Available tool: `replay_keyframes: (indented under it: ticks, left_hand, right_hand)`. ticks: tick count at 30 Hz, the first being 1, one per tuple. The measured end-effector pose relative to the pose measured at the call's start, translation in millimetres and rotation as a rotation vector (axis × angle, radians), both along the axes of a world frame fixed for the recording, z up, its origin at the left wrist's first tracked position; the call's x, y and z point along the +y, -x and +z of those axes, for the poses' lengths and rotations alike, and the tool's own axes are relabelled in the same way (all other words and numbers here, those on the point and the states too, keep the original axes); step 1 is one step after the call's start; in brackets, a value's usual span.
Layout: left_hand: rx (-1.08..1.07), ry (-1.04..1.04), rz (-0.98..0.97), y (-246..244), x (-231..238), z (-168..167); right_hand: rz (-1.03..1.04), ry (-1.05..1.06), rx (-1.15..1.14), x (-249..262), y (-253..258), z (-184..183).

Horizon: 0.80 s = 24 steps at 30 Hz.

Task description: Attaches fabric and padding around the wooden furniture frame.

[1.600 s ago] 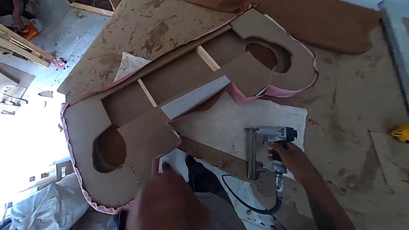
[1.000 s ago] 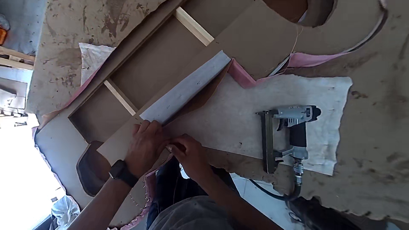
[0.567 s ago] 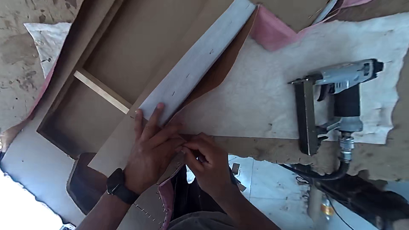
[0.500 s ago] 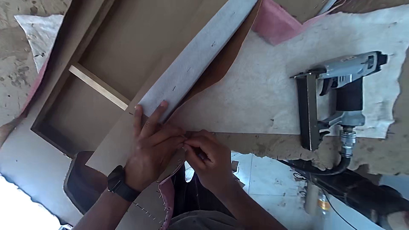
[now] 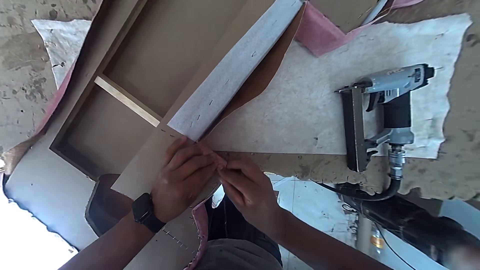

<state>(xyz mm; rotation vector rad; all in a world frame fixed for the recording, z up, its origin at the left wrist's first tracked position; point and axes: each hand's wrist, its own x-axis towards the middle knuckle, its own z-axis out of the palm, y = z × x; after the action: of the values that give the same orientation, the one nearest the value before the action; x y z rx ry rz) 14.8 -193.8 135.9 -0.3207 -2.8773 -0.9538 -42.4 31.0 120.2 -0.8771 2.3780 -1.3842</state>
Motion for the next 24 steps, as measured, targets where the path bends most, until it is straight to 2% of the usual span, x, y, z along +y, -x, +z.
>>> replay_keyframes:
  ticks: [4,7,12,14,16,19,21,24]
  left_hand:
    - [-0.018,0.045,-0.027,-12.6,-3.0,-2.5]
    - [-0.008,0.052,-0.023,-14.5,-1.7,-2.7]
    - [0.021,0.046,0.001,-11.5,-0.2,-5.8]
    - [0.014,0.051,0.040,-7.4,2.9,-3.7]
    - [-0.026,0.085,0.091,3.0,7.1,3.8]
    - [-0.137,0.202,0.079,31.1,12.6,17.9]
    - [-0.207,0.260,0.019,41.8,14.6,24.5]
    - [-0.255,0.294,-0.015,51.4,17.9,29.3]
  right_hand:
    - [0.105,-0.137,-0.033,15.7,2.3,2.8]
    - [0.137,-0.122,-0.055,35.9,25.2,16.4]
    - [-0.218,-0.223,0.056,148.0,113.5,50.6]
    - [-0.279,-0.272,0.010,171.2,126.8,53.5]
    - [-0.199,-0.271,-0.179,151.2,111.8,50.6]
    - [-0.020,-0.217,-0.454,74.9,74.3,37.2]
    - [-0.051,-0.140,-0.529,29.7,45.4,26.4]
    - [-0.210,-0.031,-0.569,-4.9,15.1,13.3]
